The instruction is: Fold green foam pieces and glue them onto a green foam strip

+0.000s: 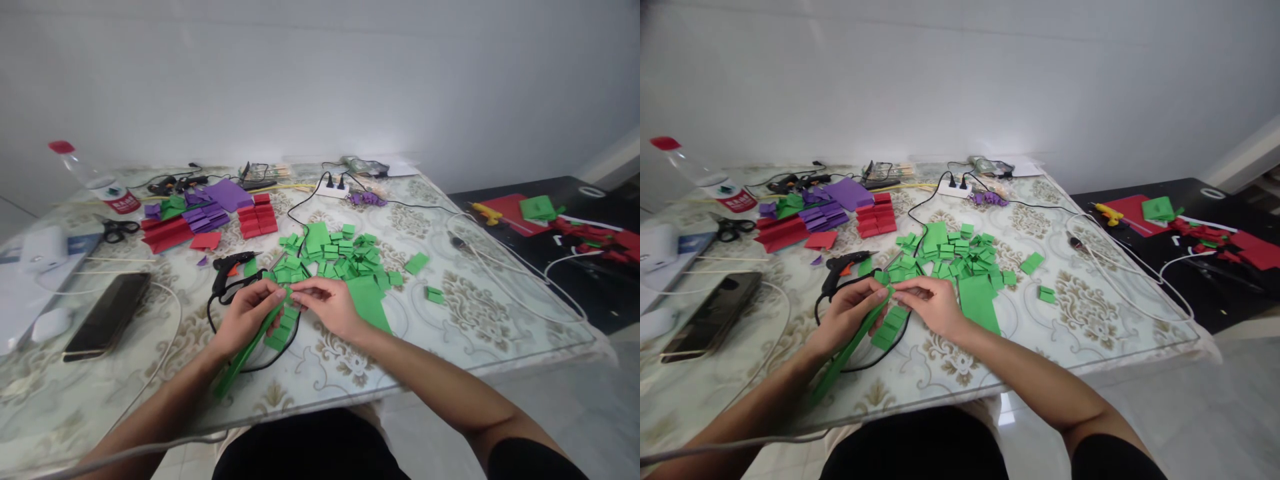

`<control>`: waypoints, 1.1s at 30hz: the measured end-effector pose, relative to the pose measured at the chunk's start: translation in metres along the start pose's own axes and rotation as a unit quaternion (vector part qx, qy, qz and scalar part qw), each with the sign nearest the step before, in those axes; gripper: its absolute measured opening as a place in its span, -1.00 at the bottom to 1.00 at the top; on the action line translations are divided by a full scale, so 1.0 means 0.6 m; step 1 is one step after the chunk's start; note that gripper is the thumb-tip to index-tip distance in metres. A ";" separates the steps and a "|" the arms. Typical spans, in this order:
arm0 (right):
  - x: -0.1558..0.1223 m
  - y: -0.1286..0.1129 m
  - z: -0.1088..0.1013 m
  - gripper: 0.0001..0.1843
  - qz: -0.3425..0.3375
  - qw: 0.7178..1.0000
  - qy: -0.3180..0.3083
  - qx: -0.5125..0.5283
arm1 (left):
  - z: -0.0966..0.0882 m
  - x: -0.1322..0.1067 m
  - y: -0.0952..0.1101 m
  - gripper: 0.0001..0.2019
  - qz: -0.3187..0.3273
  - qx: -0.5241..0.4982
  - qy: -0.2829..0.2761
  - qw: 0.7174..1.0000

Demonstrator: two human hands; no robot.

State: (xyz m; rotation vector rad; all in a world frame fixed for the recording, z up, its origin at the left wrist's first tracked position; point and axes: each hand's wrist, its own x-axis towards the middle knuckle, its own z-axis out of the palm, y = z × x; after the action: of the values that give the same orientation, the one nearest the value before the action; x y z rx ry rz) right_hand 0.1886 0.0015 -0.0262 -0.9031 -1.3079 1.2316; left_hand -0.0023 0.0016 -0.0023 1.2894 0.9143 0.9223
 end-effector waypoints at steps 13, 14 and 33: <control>-0.002 -0.002 -0.005 -0.83 -0.055 0.996 -0.005 -0.065 | 0.002 -0.004 0.008 -0.68 0.026 0.028 0.007 0.999; -0.002 -0.002 -0.005 -0.83 -0.058 0.996 -0.006 -0.067 | 0.002 -0.003 0.008 -0.68 0.026 0.029 0.007 0.999; -0.003 -0.014 -0.005 -0.84 -0.072 0.992 -0.008 -0.104 | -0.009 0.004 0.007 -0.75 -0.023 -0.031 -0.008 0.999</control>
State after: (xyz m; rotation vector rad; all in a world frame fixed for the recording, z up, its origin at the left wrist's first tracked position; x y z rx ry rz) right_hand 0.1928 -0.0013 -0.0189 -0.9295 -1.5072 1.0051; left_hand -0.0069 0.0062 0.0014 1.2163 0.8940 0.8962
